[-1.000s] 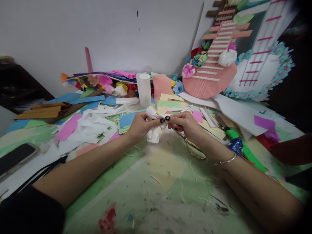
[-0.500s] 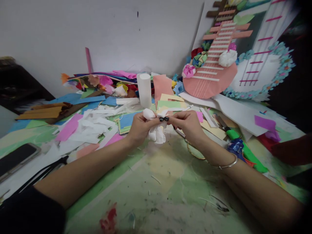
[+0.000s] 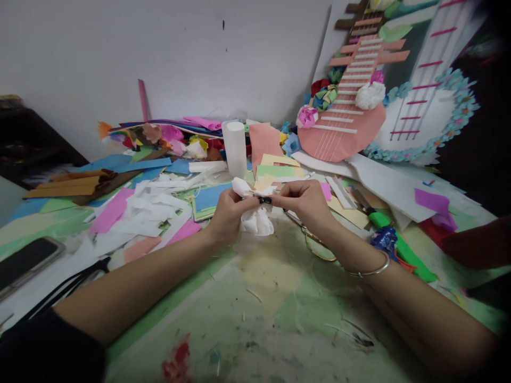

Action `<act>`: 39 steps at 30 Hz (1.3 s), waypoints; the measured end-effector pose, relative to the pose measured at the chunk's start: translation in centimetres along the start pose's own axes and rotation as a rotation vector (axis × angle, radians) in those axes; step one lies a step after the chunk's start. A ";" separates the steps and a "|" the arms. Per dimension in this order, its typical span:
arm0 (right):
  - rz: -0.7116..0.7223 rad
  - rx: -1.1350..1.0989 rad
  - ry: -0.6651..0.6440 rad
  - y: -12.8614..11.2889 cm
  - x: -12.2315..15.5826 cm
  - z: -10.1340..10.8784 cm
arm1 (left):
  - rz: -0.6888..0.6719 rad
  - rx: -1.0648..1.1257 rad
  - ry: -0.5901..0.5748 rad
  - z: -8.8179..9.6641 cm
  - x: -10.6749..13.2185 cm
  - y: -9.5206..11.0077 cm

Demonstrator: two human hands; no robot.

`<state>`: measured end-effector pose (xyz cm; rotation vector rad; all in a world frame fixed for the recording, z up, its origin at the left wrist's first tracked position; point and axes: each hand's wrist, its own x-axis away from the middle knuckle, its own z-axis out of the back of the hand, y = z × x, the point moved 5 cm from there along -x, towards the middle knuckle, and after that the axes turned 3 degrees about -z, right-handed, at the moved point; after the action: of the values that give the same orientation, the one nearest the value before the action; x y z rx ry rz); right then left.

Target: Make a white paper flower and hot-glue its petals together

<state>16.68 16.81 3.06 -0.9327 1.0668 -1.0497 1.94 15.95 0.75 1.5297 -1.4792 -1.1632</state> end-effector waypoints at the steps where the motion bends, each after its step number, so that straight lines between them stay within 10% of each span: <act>1: -0.001 -0.006 0.000 0.0 0.0 0.0 | 0.000 0.008 -0.005 0.0 0.0 0.1; 10: 0.109 0.082 0.025 0.2 -0.1 0.1 | -0.109 -0.147 -0.036 0.8 -0.6 -0.2; 23: 0.018 0.198 -0.269 0.1 -0.4 0.0 | -0.141 -0.142 -0.119 0.9 -1.2 -0.3; 39: 0.398 0.521 0.195 -2.0 1.7 0.0 | -0.032 0.079 0.045 0.4 -0.4 -0.5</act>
<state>16.52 14.70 4.58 -0.1909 1.0128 -1.0216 1.75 16.39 0.22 1.6275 -1.4915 -1.0937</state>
